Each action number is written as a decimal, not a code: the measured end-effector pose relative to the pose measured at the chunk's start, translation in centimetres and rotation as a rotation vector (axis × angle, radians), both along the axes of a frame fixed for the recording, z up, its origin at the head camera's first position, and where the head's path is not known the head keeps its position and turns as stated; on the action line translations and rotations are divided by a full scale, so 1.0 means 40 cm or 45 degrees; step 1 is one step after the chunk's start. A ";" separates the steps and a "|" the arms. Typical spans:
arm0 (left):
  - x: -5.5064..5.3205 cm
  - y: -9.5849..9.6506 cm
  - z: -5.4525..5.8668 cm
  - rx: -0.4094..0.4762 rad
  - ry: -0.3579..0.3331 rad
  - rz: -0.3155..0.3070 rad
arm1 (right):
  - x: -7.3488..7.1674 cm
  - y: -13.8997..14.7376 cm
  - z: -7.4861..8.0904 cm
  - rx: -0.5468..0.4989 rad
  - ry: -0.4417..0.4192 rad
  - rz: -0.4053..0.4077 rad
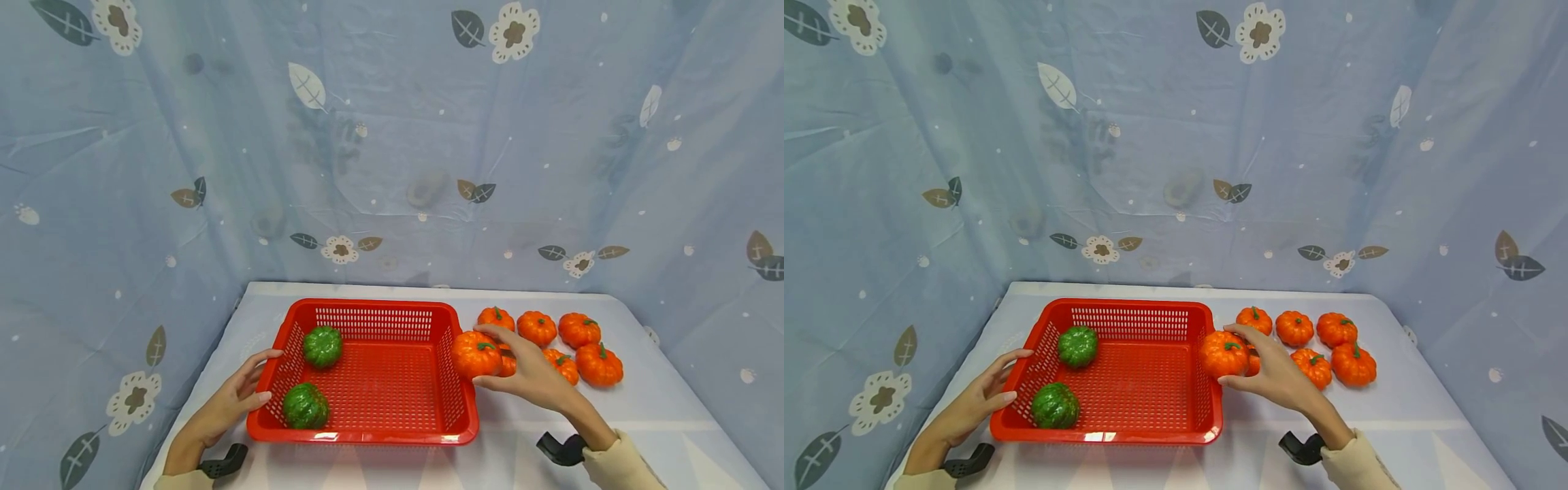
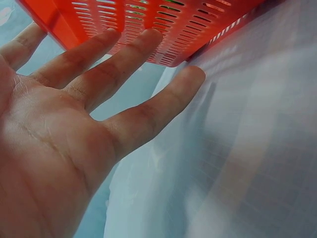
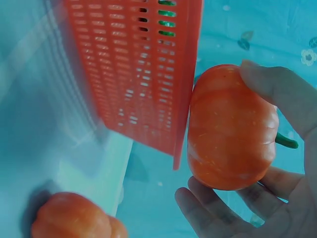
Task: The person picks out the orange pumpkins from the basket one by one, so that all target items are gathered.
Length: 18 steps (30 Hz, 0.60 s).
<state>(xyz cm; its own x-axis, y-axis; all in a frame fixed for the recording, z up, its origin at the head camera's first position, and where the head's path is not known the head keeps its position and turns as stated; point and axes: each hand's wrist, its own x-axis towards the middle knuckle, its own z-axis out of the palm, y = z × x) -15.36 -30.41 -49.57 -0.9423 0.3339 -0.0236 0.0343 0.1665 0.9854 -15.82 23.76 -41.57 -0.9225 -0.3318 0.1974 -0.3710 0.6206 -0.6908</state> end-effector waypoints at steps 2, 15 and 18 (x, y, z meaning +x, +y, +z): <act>-0.001 -0.001 -0.001 -0.001 -0.002 0.000 | 0.006 0.011 -0.003 -0.005 0.007 -0.014; 0.000 0.000 0.002 0.007 -0.013 0.012 | 0.046 0.082 -0.050 0.098 -0.036 -0.145; 0.000 0.000 0.003 0.015 -0.019 0.002 | 0.055 0.094 -0.066 0.106 -0.062 -0.162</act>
